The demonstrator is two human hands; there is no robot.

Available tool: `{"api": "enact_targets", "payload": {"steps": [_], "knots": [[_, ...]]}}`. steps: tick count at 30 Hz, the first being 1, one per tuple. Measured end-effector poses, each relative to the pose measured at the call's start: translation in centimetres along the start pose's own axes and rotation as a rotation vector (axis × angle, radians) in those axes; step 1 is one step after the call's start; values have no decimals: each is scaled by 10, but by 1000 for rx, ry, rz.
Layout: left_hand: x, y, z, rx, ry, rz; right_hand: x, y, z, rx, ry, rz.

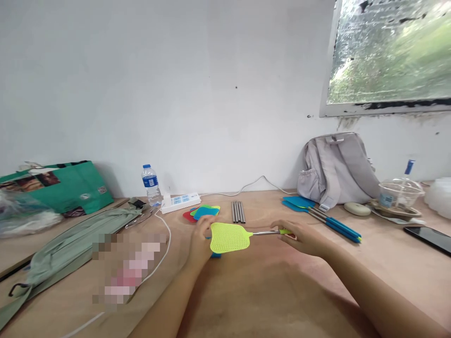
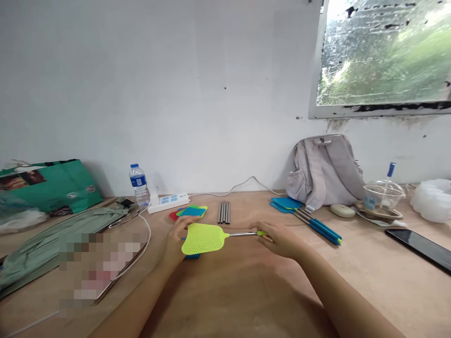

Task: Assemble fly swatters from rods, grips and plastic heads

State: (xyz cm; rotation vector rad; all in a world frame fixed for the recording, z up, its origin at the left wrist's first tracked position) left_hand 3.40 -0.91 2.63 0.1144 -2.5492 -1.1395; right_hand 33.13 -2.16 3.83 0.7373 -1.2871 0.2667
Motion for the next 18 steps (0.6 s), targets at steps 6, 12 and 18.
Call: {"api": "enact_targets", "payload": {"steps": [6, 12, 18], "knots": [[19, 8, 32, 267, -21, -343, -9, -9, -60, -474, -387, -243], [29, 7, 42, 396, -58, -496, -9, -41, -121, -938, -552, -242], [33, 8, 46, 433, -91, -548, -12, -61, -140, -1109, -567, -171]]}}
Point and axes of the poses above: each hand's wrist, its own y-axis towards the middle knuckle, its own x-axis out of the back of the hand, z = x × y, the point moved 1 cm from there along y, towards the middle knuckle, and after that the axes turned 11 degrees about -y, right-handed, at the moved point
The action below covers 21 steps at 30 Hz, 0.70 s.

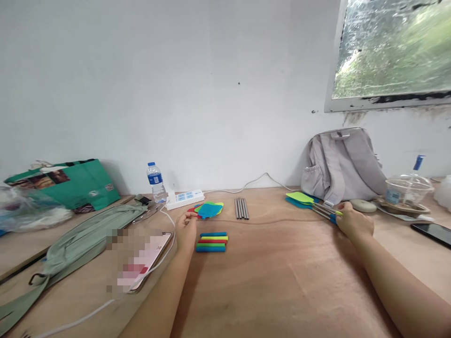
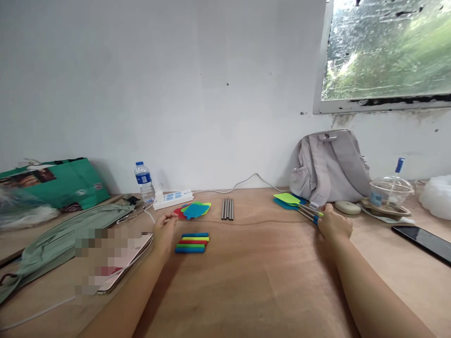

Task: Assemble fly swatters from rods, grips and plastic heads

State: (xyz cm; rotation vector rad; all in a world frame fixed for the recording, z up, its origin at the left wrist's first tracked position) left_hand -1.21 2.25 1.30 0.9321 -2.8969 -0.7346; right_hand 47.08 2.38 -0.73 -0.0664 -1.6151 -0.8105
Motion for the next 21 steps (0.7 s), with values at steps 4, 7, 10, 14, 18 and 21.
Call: {"api": "enact_targets", "payload": {"steps": [4, 7, 10, 14, 18, 21], "knots": [[2, 3, 1, 0, 17, -11, 1, 1, 8, 97, 57, -109], [2, 2, 1, -12, 57, -11, 7, -8, 34, 315, 157, -235], [1, 0, 1, -34, 124, 25, 15, -33, 77, 625, 285, -259], [0, 0, 0, -93, 236, 120, 30, -79, 139, 973, 359, -128], [1, 5, 5, -164, 344, 268, 42, -102, 180, 934, 432, -6], [3, 11, 16, -189, 396, 396, 45, -101, 200, 846, 427, 88]]}}
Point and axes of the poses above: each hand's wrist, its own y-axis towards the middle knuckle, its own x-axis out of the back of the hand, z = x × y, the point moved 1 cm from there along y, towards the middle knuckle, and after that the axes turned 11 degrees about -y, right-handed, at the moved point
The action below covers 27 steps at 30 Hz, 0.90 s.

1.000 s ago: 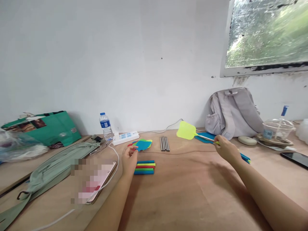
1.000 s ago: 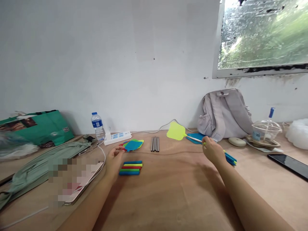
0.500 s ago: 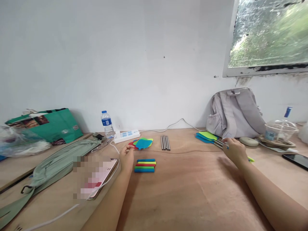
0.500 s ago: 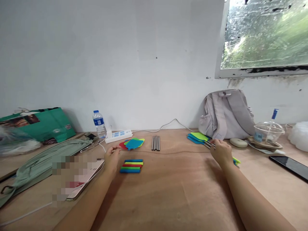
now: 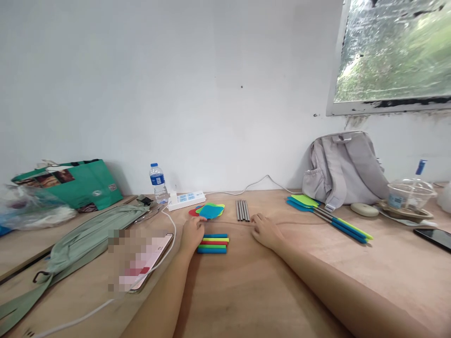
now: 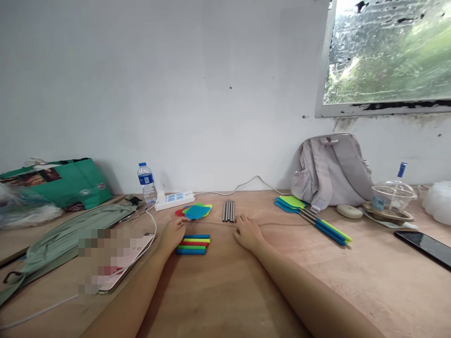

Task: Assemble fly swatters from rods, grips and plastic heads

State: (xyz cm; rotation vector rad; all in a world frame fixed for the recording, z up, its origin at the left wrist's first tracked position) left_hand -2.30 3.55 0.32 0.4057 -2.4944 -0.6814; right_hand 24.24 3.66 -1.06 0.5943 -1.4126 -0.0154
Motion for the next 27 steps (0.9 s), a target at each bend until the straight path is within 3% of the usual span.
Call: {"api": "enact_targets", "payload": {"steps": [5, 9, 11, 14, 16, 21, 27], "knots": [[-3, 2, 10, -5, 59, 95, -7, 21, 3, -58, 13, 27], [-1, -1, -11, -62, 93, 195, -10, 24, 1, -71, 31, 60], [3, -5, -29, -121, 89, 331, -11, 24, 0, -94, 45, 71], [8, -13, -54, -246, 91, 644, -12, 23, -3, -160, 82, 81], [10, -17, -64, -258, 103, 759, -14, 21, -8, -224, 122, 81], [8, -21, -69, -220, 102, 814, -18, 13, -26, -355, 337, 15], [5, -24, -68, -246, 124, 847, -14, -6, -37, -488, 762, -147]]}}
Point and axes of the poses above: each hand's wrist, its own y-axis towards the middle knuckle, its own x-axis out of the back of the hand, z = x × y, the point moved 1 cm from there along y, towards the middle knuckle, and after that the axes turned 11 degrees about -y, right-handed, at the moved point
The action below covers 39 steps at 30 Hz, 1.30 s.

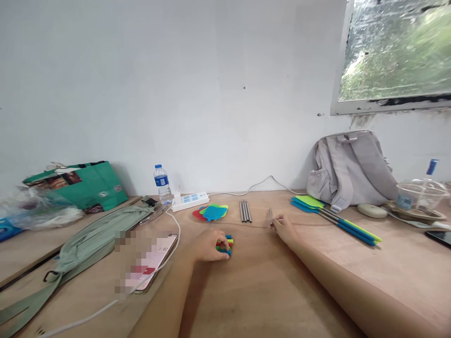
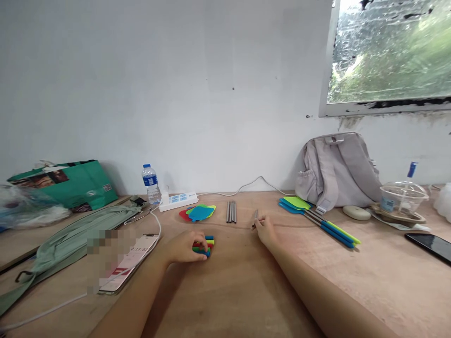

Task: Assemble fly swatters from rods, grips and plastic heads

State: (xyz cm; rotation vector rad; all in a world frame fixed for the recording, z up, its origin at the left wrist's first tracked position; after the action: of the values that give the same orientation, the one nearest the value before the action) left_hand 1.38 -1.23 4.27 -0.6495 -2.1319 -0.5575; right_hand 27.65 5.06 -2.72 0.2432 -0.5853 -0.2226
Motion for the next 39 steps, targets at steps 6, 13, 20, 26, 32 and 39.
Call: {"api": "enact_targets", "payload": {"steps": [6, 13, 20, 26, 32, 39], "knots": [[-1, 1, -7, -36, 6, 29, 20, -46, 3, -160, 512, -42], [-4, -1, -7, 3, -28, 17, 15, -72, 25, -322, 765, 92], [-2, -3, -11, -10, -74, 49, 9, -77, 35, -306, 774, 177], [-20, 1, -22, 66, -519, 48, 11, -78, 37, -300, 949, 277], [-42, 9, -26, 113, -707, 18, 20, -79, 46, -185, 963, 423], [-44, 11, -34, -55, -500, -104, 22, -81, 48, -127, 928, 499]]}}
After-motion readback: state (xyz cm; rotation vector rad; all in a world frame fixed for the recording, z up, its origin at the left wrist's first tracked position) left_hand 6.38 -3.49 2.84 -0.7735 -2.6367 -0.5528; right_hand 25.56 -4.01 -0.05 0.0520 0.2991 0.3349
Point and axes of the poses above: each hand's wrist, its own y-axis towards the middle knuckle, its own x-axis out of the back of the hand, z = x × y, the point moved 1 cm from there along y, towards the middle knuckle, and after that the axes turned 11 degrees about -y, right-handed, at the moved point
